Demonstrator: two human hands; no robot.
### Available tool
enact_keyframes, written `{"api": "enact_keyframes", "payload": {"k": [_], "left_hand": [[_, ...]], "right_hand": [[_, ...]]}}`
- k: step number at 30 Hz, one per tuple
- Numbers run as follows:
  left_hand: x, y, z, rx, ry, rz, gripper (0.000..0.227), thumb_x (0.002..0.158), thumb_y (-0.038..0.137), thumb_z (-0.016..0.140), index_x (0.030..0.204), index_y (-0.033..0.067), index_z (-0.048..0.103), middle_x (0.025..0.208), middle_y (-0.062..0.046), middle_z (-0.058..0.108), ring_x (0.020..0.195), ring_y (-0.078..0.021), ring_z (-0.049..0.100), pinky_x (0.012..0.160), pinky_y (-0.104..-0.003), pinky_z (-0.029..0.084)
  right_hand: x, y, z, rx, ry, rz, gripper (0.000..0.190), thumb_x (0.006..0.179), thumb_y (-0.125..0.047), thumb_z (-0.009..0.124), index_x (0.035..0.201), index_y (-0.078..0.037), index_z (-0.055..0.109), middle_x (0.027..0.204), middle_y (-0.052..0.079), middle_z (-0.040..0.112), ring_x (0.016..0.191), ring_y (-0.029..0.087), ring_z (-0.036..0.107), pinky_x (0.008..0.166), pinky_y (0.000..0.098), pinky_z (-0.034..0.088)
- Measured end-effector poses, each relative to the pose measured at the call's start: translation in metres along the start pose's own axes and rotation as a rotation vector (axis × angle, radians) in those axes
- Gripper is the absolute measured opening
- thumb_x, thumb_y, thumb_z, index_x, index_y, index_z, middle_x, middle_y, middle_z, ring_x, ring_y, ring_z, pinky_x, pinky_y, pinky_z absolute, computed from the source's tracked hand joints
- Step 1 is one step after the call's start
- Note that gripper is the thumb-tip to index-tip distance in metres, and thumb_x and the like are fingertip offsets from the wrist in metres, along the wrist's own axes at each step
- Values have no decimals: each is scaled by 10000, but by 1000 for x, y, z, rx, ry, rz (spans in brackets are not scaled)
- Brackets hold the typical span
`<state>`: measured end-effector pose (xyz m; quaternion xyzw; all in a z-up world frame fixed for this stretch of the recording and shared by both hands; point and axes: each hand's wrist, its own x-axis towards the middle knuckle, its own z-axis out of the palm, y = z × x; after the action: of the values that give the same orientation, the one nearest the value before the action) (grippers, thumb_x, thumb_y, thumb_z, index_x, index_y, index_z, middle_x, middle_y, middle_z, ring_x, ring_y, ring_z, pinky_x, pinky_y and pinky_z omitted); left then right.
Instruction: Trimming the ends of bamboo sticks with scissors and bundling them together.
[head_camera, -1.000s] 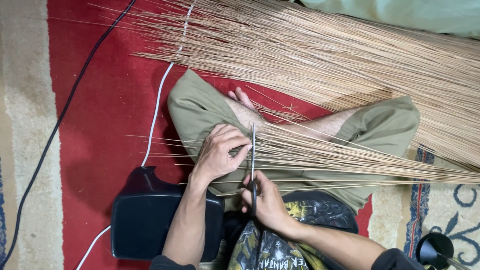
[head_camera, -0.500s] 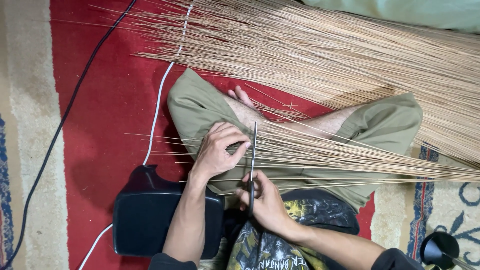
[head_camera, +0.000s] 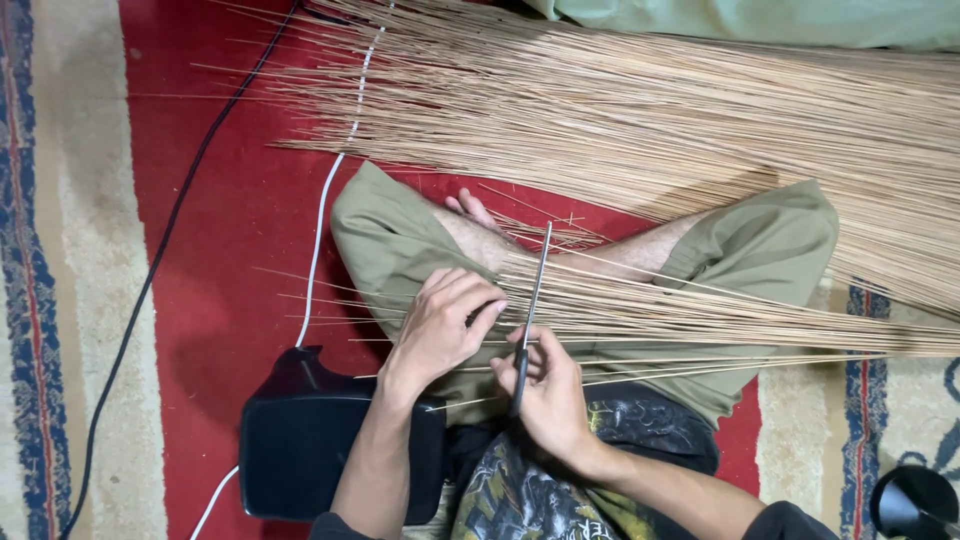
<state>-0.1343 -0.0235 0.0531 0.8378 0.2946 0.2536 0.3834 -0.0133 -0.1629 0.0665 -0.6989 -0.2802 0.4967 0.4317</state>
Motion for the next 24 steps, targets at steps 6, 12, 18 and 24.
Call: {"api": "enact_keyframes", "payload": {"k": [6, 12, 18, 24], "left_hand": [[7, 28, 1, 35, -69, 60, 83, 860, 44, 670, 936, 28, 701, 899, -57, 673, 803, -202, 607, 853, -344, 472], [12, 30, 14, 12, -134, 125, 84, 940, 72, 621, 916, 89, 700, 882, -66, 678, 852, -277, 682, 836, -405, 532], [27, 45, 23, -18, -186, 109, 138, 912, 39, 605, 985, 80, 715, 869, -81, 675, 841, -293, 688, 841, -422, 538], [43, 54, 34, -34, -223, 86, 125, 915, 58, 606, 1012, 90, 678, 838, -83, 670, 820, -300, 695, 848, -431, 534]], "right_hand": [[11, 1, -21, 202, 99, 53, 403, 844, 18, 743, 1201, -30, 561, 788, 92, 740, 639, 163, 704, 573, 251, 576], [21, -6, -33, 253, 200, 61, 356, 860, -24, 761, 1169, -20, 584, 831, 178, 774, 635, 188, 727, 623, 291, 632], [28, 8, -49, 269, 250, 65, 367, 856, -12, 762, 1178, -41, 588, 831, 150, 764, 645, 170, 724, 614, 271, 620], [38, 18, -66, 294, 262, 71, 403, 827, 16, 768, 1181, -62, 593, 800, 146, 747, 647, 188, 733, 608, 279, 621]]}}
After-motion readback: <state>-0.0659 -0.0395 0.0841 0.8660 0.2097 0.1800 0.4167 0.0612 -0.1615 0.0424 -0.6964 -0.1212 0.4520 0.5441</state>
